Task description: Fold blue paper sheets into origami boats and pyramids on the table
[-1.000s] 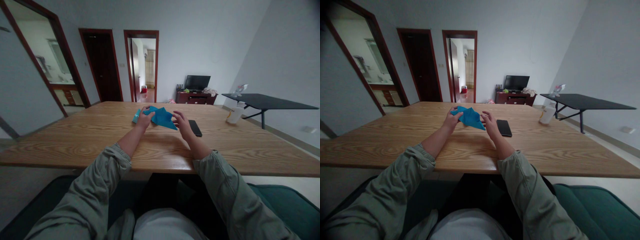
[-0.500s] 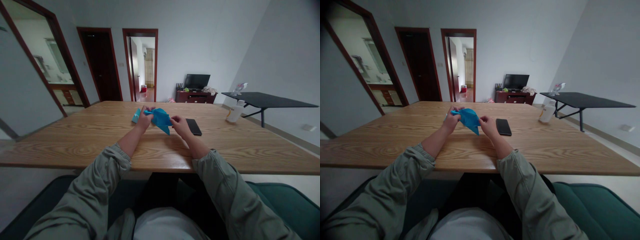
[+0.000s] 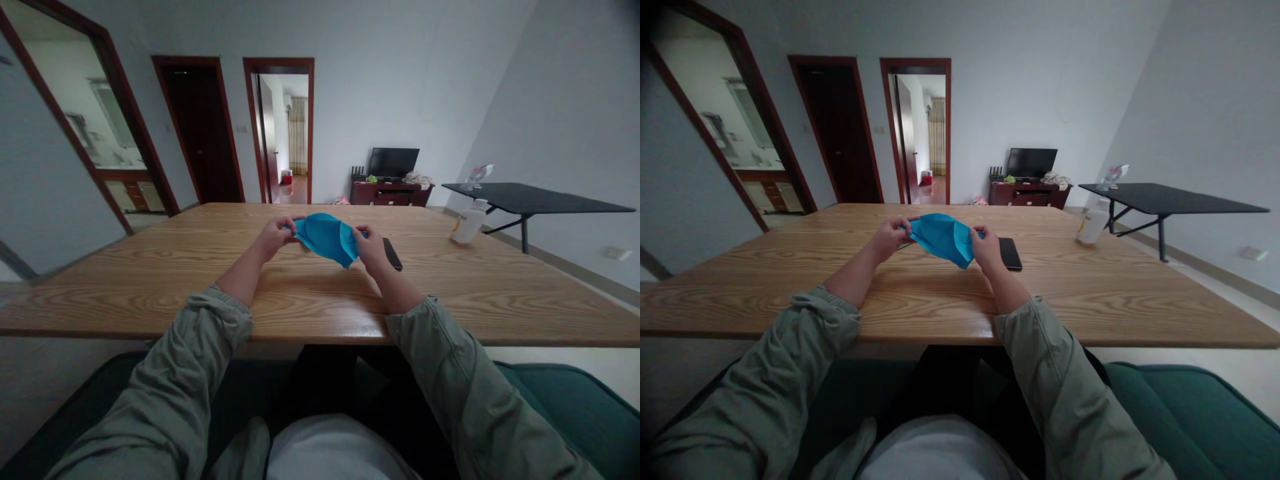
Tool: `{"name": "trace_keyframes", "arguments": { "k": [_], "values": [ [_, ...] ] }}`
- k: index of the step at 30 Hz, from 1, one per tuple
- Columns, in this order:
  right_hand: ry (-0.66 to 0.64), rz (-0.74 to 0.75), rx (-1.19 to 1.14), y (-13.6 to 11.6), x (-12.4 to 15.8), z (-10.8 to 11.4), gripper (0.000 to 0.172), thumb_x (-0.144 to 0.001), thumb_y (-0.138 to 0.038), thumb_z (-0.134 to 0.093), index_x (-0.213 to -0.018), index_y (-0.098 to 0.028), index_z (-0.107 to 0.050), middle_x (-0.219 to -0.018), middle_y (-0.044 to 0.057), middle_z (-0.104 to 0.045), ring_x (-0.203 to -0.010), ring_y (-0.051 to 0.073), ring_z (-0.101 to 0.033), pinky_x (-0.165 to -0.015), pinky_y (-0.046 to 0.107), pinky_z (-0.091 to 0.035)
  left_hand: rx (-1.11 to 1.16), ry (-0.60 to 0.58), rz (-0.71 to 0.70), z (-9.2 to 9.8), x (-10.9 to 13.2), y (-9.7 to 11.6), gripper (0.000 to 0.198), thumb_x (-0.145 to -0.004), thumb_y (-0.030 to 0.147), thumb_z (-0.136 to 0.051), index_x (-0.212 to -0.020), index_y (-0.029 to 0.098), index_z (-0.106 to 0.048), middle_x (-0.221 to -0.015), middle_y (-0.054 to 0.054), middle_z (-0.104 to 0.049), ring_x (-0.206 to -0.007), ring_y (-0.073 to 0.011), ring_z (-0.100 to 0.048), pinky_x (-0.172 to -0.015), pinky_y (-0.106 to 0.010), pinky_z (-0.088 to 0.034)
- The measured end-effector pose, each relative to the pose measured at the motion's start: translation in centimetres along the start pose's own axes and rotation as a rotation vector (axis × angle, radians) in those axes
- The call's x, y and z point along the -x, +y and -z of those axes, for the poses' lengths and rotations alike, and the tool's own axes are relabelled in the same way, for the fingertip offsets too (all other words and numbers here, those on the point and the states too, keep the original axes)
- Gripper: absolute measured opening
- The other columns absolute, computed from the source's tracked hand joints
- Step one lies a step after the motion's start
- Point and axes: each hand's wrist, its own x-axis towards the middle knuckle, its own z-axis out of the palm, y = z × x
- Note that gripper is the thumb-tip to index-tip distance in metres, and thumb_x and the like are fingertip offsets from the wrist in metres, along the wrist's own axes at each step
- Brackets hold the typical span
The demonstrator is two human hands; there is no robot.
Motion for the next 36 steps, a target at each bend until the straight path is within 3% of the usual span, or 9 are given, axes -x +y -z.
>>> {"name": "trace_keyframes", "arguments": {
  "k": [3,5,9,14,17,21,24,30,36],
  "values": [
    [-0.039,-0.081,-0.122,0.2,-0.1,0.1,0.034,-0.068,-0.048,-0.062,-0.084,-0.019,-0.063,-0.072,0.000,-0.060,-0.067,0.015,-0.054,-0.059,0.026,-0.041,-0.019,-0.009,0.074,0.8,0.0,0.0,0.004,-0.057,0.016,-0.059,-0.060,0.015,-0.057,-0.075,-0.003,-0.060,-0.069,-0.0131,-0.058,-0.067,-0.032,-0.057],
    [-0.065,-0.121,-0.206,0.4,-0.2,0.1,0.036,-0.065,-0.050,-0.064,-0.085,-0.019,-0.062,-0.071,-0.002,-0.059,-0.065,0.014,-0.053,-0.058,0.025,-0.041,-0.008,-0.041,0.113,1.0,0.0,0.0,0.007,-0.060,0.022,-0.059,-0.061,0.015,-0.060,-0.068,-0.003,-0.055,-0.064,-0.0128,-0.055,-0.063,-0.033,-0.057],
    [-0.109,-0.222,-0.352,0.5,-0.4,0.2,0.034,-0.061,-0.046,-0.069,-0.081,-0.021,-0.060,-0.069,-0.003,-0.058,-0.063,0.013,-0.052,-0.057,0.025,-0.042,-0.073,-0.027,0.132,1.0,-0.1,-0.2,0.018,-0.066,0.033,-0.063,-0.068,0.015,-0.062,-0.071,-0.004,-0.057,-0.063,-0.0128,-0.055,-0.055,-0.027,-0.054],
    [-0.244,-0.356,-0.495,-0.2,-0.2,0.4,0.028,-0.062,-0.035,-0.071,-0.082,-0.021,-0.058,-0.077,0.000,-0.063,-0.066,0.015,-0.056,-0.059,0.028,-0.046,-0.191,0.066,0.058,1.0,-0.3,-0.7,0.024,-0.059,0.019,-0.067,-0.082,0.017,-0.062,-0.067,0.002,-0.055,-0.054,-0.0083,-0.051,-0.048,-0.018,-0.043],
    [-0.328,-0.367,-0.516,-0.5,0.0,0.7,0.027,-0.065,-0.036,-0.069,-0.085,-0.022,-0.058,-0.075,0.000,-0.063,-0.066,0.016,-0.057,-0.060,0.029,-0.047,-0.144,0.054,0.047,1.2,-0.3,-0.9,0.034,-0.058,0.016,-0.063,-0.092,0.019,-0.061,-0.066,0.003,-0.055,-0.052,-0.0079,-0.049,-0.045,-0.017,-0.038],
    [-0.282,-0.386,-0.554,0.0,-0.1,0.7,0.030,-0.063,-0.035,-0.071,-0.086,-0.022,-0.058,-0.072,-0.002,-0.060,-0.062,0.015,-0.054,-0.056,0.027,-0.045,-0.083,0.029,0.070,1.4,-0.4,-1.2,0.042,-0.055,0.013,-0.059,-0.096,0.019,-0.062,-0.073,0.001,-0.060,-0.058,-0.0104,-0.054,-0.049,-0.019,-0.042],
    [-0.164,-0.286,-0.416,0.5,-0.3,0.6,0.033,-0.064,-0.040,-0.069,-0.089,-0.021,-0.060,-0.071,-0.002,-0.060,-0.060,0.014,-0.052,-0.054,0.026,-0.041,-0.097,0.067,0.090,1.6,-0.7,-1.4,0.040,-0.056,0.013,-0.058,-0.095,0.018,-0.064,-0.071,0.001,-0.061,-0.054,-0.0094,-0.052,-0.049,-0.019,-0.041],
    [-0.049,0.178,0.154,0.4,0.2,0.7,0.031,-0.080,-0.045,-0.055,-0.092,-0.019,-0.066,-0.069,0.001,-0.061,-0.063,0.015,-0.052,-0.060,0.027,-0.040,-0.103,0.203,0.113,1.8,-1.2,-1.4,0.039,-0.061,0.022,-0.064,-0.099,0.019,-0.065,-0.068,0.001,-0.060,-0.054,-0.0106,-0.054,-0.055,-0.025,-0.048],
    [-0.057,0.290,0.256,0.5,0.2,0.8,0.026,-0.082,-0.038,-0.054,-0.095,-0.018,-0.066,-0.090,0.007,-0.067,-0.072,0.018,-0.059,-0.069,0.031,-0.046,-0.101,0.168,0.025,1.4,-1.0,-1.0,0.049,-0.063,0.027,-0.070,-0.110,0.016,-0.063,-0.076,-0.001,-0.063,-0.057,-0.0098,-0.053,-0.057,-0.024,-0.046]
  ]
}}
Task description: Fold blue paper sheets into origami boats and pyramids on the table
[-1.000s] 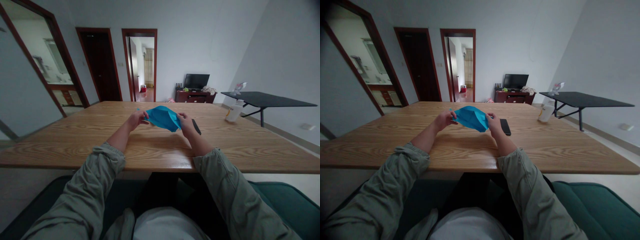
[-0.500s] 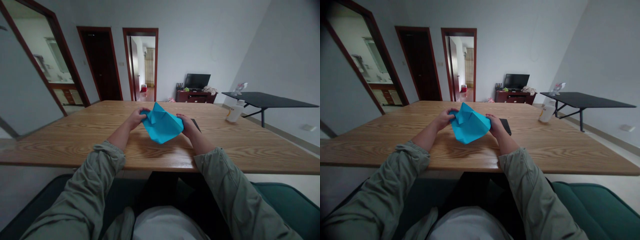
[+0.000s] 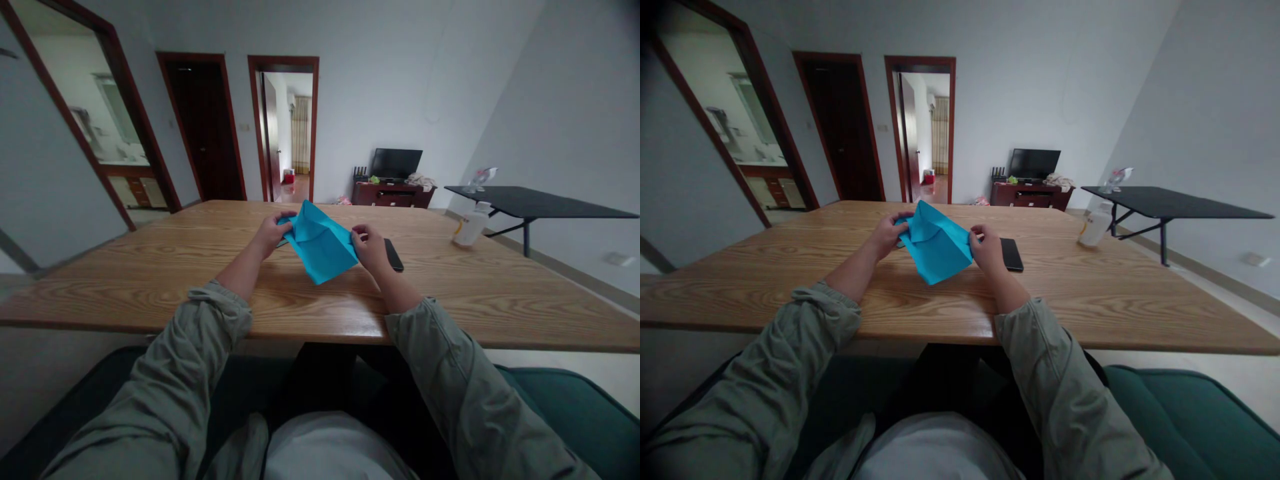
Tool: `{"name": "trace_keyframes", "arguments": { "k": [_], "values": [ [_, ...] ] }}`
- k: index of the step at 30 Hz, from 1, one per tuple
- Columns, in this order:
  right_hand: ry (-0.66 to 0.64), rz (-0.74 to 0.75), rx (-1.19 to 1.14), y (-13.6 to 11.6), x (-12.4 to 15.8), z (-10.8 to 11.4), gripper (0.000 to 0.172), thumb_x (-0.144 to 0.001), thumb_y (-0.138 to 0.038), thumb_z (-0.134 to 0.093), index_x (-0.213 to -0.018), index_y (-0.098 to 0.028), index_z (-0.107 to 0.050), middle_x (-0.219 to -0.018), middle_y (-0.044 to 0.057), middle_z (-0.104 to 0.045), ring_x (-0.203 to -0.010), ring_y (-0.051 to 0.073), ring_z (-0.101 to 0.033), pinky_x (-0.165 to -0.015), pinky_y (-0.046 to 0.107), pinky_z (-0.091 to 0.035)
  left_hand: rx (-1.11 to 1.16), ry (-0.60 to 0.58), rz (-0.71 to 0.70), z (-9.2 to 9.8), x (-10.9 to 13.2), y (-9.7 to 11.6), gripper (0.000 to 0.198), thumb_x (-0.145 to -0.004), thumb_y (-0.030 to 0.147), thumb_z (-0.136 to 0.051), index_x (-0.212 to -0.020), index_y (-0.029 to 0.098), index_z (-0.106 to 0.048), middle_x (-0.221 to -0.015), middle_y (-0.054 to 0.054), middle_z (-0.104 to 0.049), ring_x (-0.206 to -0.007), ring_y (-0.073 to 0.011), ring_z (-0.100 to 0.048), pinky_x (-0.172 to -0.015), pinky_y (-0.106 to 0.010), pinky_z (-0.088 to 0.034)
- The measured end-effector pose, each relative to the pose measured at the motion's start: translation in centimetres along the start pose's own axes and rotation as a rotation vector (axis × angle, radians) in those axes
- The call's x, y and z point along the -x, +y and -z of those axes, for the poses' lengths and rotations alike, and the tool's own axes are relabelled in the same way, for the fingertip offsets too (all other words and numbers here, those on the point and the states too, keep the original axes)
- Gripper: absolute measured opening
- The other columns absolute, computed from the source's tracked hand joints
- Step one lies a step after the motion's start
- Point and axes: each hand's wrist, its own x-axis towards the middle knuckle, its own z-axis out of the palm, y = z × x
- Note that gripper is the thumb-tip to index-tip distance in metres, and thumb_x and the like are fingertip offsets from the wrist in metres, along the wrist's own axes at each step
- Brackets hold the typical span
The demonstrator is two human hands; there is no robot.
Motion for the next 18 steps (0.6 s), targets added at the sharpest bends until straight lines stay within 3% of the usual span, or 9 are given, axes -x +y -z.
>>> {"name": "trace_keyframes", "arguments": {
  "k": [5,9,13,15,18],
  "values": [
    [-0.001,0.009,-0.064,-0.2,0.0,-0.1,0.035,-0.083,-0.046,-0.055,-0.101,-0.018,-0.066,-0.105,0.011,-0.066,-0.087,0.022,-0.061,-0.077,0.037,-0.049,-0.165,0.034,-0.128,-0.2,-0.1,-0.4,0.042,-0.064,0.033,-0.072,-0.101,0.014,-0.067,-0.084,-0.004,-0.067,-0.070,-0.0142,-0.058,-0.065,-0.025,-0.046],
    [-0.187,0.066,-0.120,-1.0,0.7,-0.6,0.043,-0.080,-0.051,-0.061,-0.112,-0.023,-0.063,-0.114,0.009,-0.064,-0.098,0.024,-0.060,-0.082,0.039,-0.049,-0.301,0.053,-0.170,-0.1,-0.4,-0.8,0.033,-0.065,0.038,-0.072,-0.088,0.015,-0.069,-0.082,-0.004,-0.067,-0.072,-0.0155,-0.058,-0.067,-0.026,-0.046],
    [-0.310,0.119,-0.082,-1.1,1.3,-1.4,0.056,-0.072,-0.047,-0.070,-0.122,-0.026,-0.057,-0.124,0.008,-0.059,-0.106,0.026,-0.057,-0.088,0.043,-0.047,-0.339,0.045,-0.289,-0.2,-0.5,-0.7,0.032,-0.066,0.043,-0.073,-0.080,0.015,-0.065,-0.108,-0.008,-0.065,-0.085,-0.0166,-0.059,-0.075,-0.028,-0.047],
    [-0.363,0.124,-0.083,-0.9,1.5,-1.7,0.064,-0.069,-0.047,-0.073,-0.127,-0.026,-0.054,-0.127,0.008,-0.057,-0.108,0.026,-0.056,-0.090,0.043,-0.046,-0.334,0.021,-0.293,-0.2,-0.3,-0.4,0.030,-0.069,0.042,-0.071,-0.080,0.016,-0.063,-0.103,-0.007,-0.065,-0.083,-0.0163,-0.059,-0.073,-0.027,-0.046],
    [-0.464,0.129,-0.099,-0.6,1.6,-1.8,0.074,-0.066,-0.047,-0.076,-0.132,-0.026,-0.050,-0.129,0.009,-0.055,-0.111,0.027,-0.055,-0.092,0.043,-0.046,-0.298,0.014,-0.260,-0.1,0.1,0.3,0.026,-0.072,0.041,-0.068,-0.080,0.016,-0.061,-0.077,-0.001,-0.062,-0.071,-0.0140,-0.055,-0.063,-0.024,-0.043]
  ]
}}
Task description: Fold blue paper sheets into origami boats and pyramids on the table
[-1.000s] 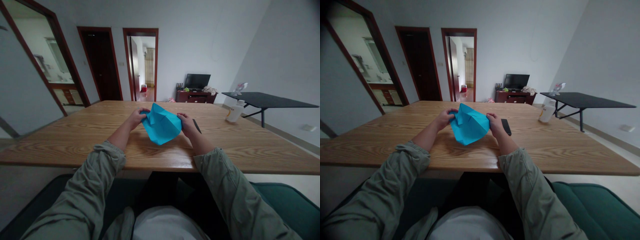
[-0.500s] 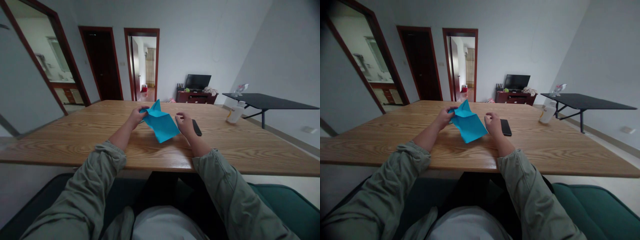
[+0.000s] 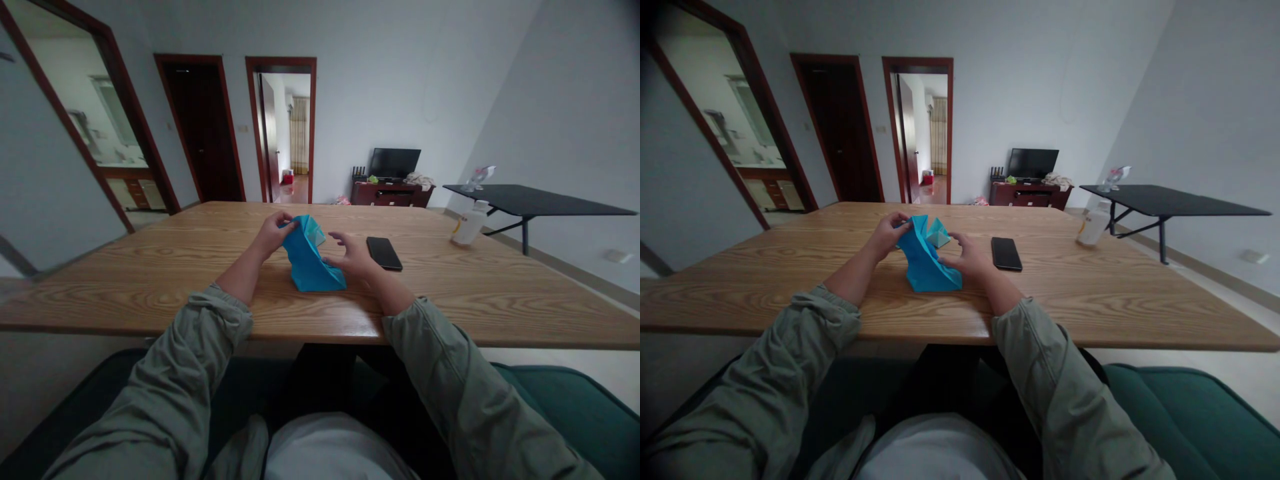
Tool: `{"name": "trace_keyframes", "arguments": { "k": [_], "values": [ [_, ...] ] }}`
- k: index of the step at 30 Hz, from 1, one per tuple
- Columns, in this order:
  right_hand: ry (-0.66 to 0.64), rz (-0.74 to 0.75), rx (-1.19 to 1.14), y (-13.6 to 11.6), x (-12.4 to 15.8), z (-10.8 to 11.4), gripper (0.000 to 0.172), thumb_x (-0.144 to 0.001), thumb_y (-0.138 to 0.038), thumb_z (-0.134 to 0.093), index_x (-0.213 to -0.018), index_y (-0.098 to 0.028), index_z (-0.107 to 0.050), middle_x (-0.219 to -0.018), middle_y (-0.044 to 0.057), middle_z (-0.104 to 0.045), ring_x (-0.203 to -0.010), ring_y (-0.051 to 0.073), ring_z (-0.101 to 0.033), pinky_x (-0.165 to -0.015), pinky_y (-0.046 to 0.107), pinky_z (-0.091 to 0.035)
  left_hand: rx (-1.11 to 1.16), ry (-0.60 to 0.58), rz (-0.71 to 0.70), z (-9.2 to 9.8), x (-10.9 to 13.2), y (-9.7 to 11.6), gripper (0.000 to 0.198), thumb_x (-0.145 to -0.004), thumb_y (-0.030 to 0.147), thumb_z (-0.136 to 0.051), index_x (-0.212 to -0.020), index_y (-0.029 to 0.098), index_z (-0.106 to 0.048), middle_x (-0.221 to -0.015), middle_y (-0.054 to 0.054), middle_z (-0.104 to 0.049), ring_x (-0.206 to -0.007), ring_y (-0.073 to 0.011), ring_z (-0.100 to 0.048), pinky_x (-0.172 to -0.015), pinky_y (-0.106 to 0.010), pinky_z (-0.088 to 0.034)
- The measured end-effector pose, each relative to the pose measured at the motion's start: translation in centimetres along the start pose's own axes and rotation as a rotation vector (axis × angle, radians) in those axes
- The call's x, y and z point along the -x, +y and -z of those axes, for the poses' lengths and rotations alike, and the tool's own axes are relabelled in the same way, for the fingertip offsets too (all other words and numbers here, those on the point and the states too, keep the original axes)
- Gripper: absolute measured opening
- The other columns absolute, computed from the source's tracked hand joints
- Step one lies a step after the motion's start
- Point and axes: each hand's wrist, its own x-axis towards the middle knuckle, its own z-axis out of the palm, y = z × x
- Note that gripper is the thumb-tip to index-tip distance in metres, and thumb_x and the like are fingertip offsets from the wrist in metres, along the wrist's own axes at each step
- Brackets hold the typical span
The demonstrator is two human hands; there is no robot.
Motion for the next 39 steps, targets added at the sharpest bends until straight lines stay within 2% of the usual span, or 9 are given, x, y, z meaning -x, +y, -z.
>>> {"name": "trace_keyframes", "arguments": {
  "k": [3,7,11,14,20,26,31,35,39],
  "values": [
    [-0.078,-0.026,-0.043,0.1,0.2,-0.1,0.075,-0.067,-0.046,-0.075,-0.133,-0.024,-0.048,-0.126,0.011,-0.057,-0.109,0.026,-0.056,-0.090,0.042,-0.047,0.078,0.014,0.027,0.2,0.1,0.6,0.023,-0.072,0.037,-0.067,-0.075,0.017,-0.056,-0.065,0.002,-0.054,-0.061,-0.0112,-0.049,-0.057,-0.022,-0.038],
    [-0.135,-0.078,-0.107,-0.5,0.3,-0.2,0.061,-0.070,-0.039,-0.073,-0.126,-0.022,-0.056,-0.112,0.009,-0.063,-0.098,0.022,-0.060,-0.085,0.038,-0.048,0.172,0.008,0.061,0.3,0.2,1.1,0.023,-0.072,0.036,-0.065,-0.071,0.017,-0.052,-0.062,0.003,-0.050,-0.057,-0.0101,-0.045,-0.054,-0.022,-0.034],
    [-0.167,-0.132,-0.200,-1.1,0.1,-0.5,0.039,-0.071,-0.032,-0.068,-0.107,-0.018,-0.065,-0.093,0.006,-0.067,-0.081,0.018,-0.060,-0.074,0.032,-0.048,0.209,-0.035,0.081,0.1,0.4,1.4,0.025,-0.072,0.038,-0.065,-0.070,0.017,-0.051,-0.063,0.003,-0.050,-0.057,-0.0097,-0.044,-0.054,-0.021,-0.033],
    [-0.166,-0.151,-0.241,-0.9,-0.3,-0.7,0.023,-0.074,-0.036,-0.062,-0.087,-0.018,-0.067,-0.078,0.002,-0.065,-0.071,0.016,-0.057,-0.066,0.029,-0.044,0.226,-0.040,0.091,0.0,0.4,1.3,0.023,-0.071,0.036,-0.065,-0.072,0.017,-0.052,-0.064,0.003,-0.051,-0.057,-0.0095,-0.045,-0.053,-0.021,-0.033],
    [0.090,-0.253,-0.310,-0.5,-0.9,-0.2,0.023,-0.074,-0.043,-0.053,-0.074,-0.020,-0.055,-0.065,-0.003,-0.052,-0.063,0.014,-0.047,-0.059,0.026,-0.036,0.216,0.037,0.107,0.5,0.1,1.0,0.019,-0.070,0.031,-0.063,-0.071,0.018,-0.049,-0.058,0.005,-0.046,-0.052,-0.0087,-0.040,-0.049,-0.021,-0.029],
    [0.371,-0.396,-0.379,-0.4,-1.3,0.7,0.024,-0.075,-0.048,-0.046,-0.073,-0.024,-0.044,-0.064,-0.003,-0.044,-0.063,0.016,-0.043,-0.058,0.028,-0.035,0.121,0.119,0.136,0.9,0.1,1.5,0.012,-0.068,0.026,-0.056,-0.068,0.020,-0.045,-0.053,0.005,-0.039,-0.048,-0.0100,-0.035,-0.048,-0.023,-0.026],
    [0.466,-0.403,-0.376,0.3,-1.4,1.4,0.027,-0.078,-0.051,-0.046,-0.075,-0.024,-0.045,-0.067,-0.001,-0.047,-0.068,0.018,-0.046,-0.062,0.029,-0.038,0.029,0.108,0.151,1.7,-0.3,1.1,0.017,-0.065,0.028,-0.061,-0.067,0.020,-0.046,-0.055,0.004,-0.043,-0.051,-0.0109,-0.039,-0.049,-0.024,-0.027],
    [0.515,-0.392,-0.350,0.2,-1.4,1.8,0.024,-0.077,-0.047,-0.048,-0.076,-0.023,-0.049,-0.069,-0.001,-0.051,-0.071,0.018,-0.048,-0.063,0.028,-0.040,0.046,0.042,0.166,2.9,-0.5,0.5,0.024,-0.062,0.032,-0.069,-0.070,0.019,-0.050,-0.060,0.003,-0.051,-0.054,-0.0110,-0.044,-0.051,-0.023,-0.031],
    [0.526,-0.386,-0.337,-0.1,-1.2,2.0,0.023,-0.072,-0.042,-0.052,-0.083,-0.021,-0.055,-0.076,-0.001,-0.058,-0.073,0.017,-0.052,-0.064,0.028,-0.041,0.082,0.041,0.155,3.9,-0.4,0.1,0.030,-0.060,0.036,-0.074,-0.074,0.018,-0.054,-0.065,0.003,-0.055,-0.059,-0.0109,-0.049,-0.055,-0.023,-0.035]
  ]
}}
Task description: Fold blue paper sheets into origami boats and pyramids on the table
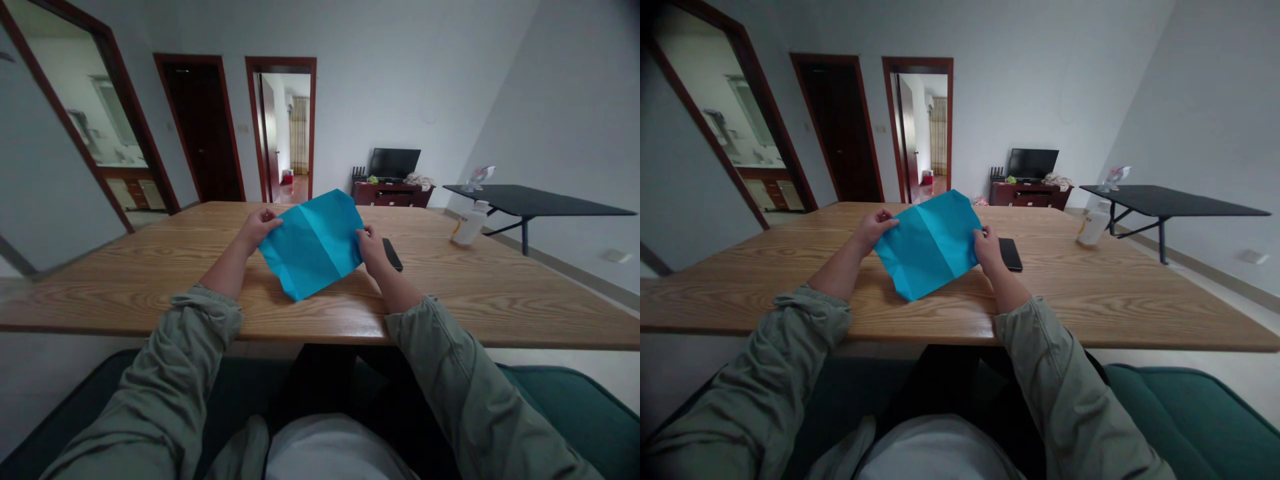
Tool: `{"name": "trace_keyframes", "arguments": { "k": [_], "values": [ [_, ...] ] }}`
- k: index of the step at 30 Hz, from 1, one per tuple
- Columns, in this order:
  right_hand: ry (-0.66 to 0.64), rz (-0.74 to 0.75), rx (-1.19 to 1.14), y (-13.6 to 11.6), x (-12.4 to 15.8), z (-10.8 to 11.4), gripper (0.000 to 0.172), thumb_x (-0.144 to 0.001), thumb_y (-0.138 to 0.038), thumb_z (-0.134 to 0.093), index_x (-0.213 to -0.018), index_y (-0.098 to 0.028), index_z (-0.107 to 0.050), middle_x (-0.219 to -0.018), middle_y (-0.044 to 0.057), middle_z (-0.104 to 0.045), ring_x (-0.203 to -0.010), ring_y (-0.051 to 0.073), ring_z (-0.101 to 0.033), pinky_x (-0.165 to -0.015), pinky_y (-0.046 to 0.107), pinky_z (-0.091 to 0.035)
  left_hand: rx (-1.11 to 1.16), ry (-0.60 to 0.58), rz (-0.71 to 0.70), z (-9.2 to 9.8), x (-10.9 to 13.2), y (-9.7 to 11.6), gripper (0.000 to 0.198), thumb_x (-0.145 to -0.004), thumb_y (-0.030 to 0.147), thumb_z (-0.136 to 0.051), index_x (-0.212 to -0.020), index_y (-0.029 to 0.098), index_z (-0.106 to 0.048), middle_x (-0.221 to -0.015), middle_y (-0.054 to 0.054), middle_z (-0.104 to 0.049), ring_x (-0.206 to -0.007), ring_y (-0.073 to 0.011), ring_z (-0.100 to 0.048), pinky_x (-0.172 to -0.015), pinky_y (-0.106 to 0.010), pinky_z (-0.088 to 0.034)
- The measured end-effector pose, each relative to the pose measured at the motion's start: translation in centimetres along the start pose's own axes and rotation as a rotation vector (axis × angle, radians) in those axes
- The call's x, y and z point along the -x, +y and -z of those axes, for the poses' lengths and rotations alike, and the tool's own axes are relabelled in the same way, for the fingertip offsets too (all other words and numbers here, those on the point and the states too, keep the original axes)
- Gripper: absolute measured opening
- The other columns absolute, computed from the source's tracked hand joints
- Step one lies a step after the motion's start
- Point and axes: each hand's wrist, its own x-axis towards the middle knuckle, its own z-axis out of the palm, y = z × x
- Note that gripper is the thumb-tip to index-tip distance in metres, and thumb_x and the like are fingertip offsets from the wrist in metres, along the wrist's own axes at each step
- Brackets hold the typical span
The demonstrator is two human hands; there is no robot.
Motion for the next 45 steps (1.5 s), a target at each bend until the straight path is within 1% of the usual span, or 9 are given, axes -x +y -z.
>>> {"name": "trace_keyframes", "arguments": {
  "k": [4,8,14,18,25,29,32,37,45],
  "values": [
    [-0.028,0.033,0.050,-0.1,0.2,0.2,0.033,-0.067,-0.039,-0.058,-0.094,-0.019,-0.056,-0.085,0.001,-0.062,-0.073,0.017,-0.054,-0.063,0.027,-0.042,0.044,-0.025,0.014,0.7,0.1,-0.2,0.036,-0.058,0.038,-0.079,-0.077,0.017,-0.057,-0.070,0.002,-0.060,-0.063,-0.0114,-0.053,-0.058,-0.023,-0.039],
    [-0.047,0.065,0.114,-0.2,0.4,0.4,0.038,-0.066,-0.035,-0.059,-0.100,-0.019,-0.056,-0.083,0.002,-0.063,-0.070,0.017,-0.055,-0.062,0.027,-0.042,0.051,-0.067,0.048,1.4,0.1,-0.2,0.041,-0.054,0.041,-0.082,-0.080,0.016,-0.062,-0.075,-0.001,-0.065,-0.066,-0.0133,-0.057,-0.062,-0.025,-0.043],
    [-0.010,0.110,0.202,-0.2,0.3,0.6,0.032,-0.068,-0.034,-0.058,-0.096,-0.018,-0.061,-0.084,0.004,-0.065,-0.072,0.018,-0.055,-0.063,0.028,-0.043,0.065,-0.044,0.102,2.3,0.0,-0.5,0.048,-0.049,0.045,-0.085,-0.084,0.016,-0.068,-0.078,-0.005,-0.069,-0.067,-0.0160,-0.060,-0.065,-0.029,-0.047],
    [-0.010,0.089,0.198,-0.1,0.2,0.7,0.031,-0.069,-0.037,-0.059,-0.092,-0.017,-0.065,-0.080,0.004,-0.066,-0.071,0.018,-0.056,-0.063,0.027,-0.043,0.042,-0.034,0.135,2.7,0.0,-0.9,0.051,-0.047,0.048,-0.085,-0.083,0.015,-0.071,-0.077,-0.006,-0.070,-0.066,-0.0176,-0.061,-0.064,-0.030,-0.048],
    [-0.016,0.043,0.160,0.5,-0.1,0.8,0.037,-0.072,-0.045,-0.059,-0.089,-0.014,-0.069,-0.074,0.002,-0.063,-0.066,0.016,-0.052,-0.057,0.025,-0.039,-0.038,-0.048,0.138,3.4,0.0,-1.3,0.045,-0.053,0.049,-0.082,-0.081,0.015,-0.072,-0.075,-0.005,-0.069,-0.063,-0.0155,-0.059,-0.059,-0.026,-0.046],
    [-0.019,0.025,0.145,0.8,-0.3,0.8,0.037,-0.072,-0.049,-0.058,-0.082,-0.014,-0.067,-0.065,-0.001,-0.056,-0.059,0.013,-0.046,-0.052,0.023,-0.034,-0.062,-0.068,0.145,3.6,0.1,-1.1,0.044,-0.054,0.051,-0.081,-0.079,0.015,-0.072,-0.071,-0.005,-0.068,-0.060,-0.0150,-0.057,-0.055,-0.025,-0.044],
    [-0.017,0.038,0.151,0.9,-0.3,0.8,0.035,-0.071,-0.049,-0.059,-0.077,-0.016,-0.064,-0.061,-0.003,-0.052,-0.057,0.012,-0.042,-0.051,0.023,-0.032,-0.057,-0.057,0.149,3.6,0.2,-0.9,0.044,-0.054,0.052,-0.081,-0.077,0.016,-0.071,-0.069,-0.004,-0.067,-0.058,-0.0144,-0.056,-0.055,-0.026,-0.043],
    [0.017,0.069,0.119,1.4,-0.6,0.7,0.033,-0.068,-0.049,-0.063,-0.076,-0.018,-0.058,-0.066,-0.003,-0.053,-0.060,0.012,-0.044,-0.055,0.023,-0.034,-0.065,-0.025,0.145,3.6,0.1,-1.0,0.044,-0.053,0.052,-0.081,-0.076,0.016,-0.070,-0.068,-0.004,-0.066,-0.058,-0.0143,-0.055,-0.054,-0.025,-0.042],
    [0.033,0.072,0.108,1.3,-0.6,0.6,0.032,-0.066,-0.047,-0.066,-0.071,-0.020,-0.050,-0.064,-0.004,-0.047,-0.058,0.011,-0.041,-0.054,0.024,-0.033,-0.156,-0.019,0.102,3.9,-0.2,-1.8,0.041,-0.055,0.052,-0.079,-0.072,0.017,-0.070,-0.067,-0.003,-0.065,-0.059,-0.0143,-0.054,-0.055,-0.024,-0.042]
  ]
}}
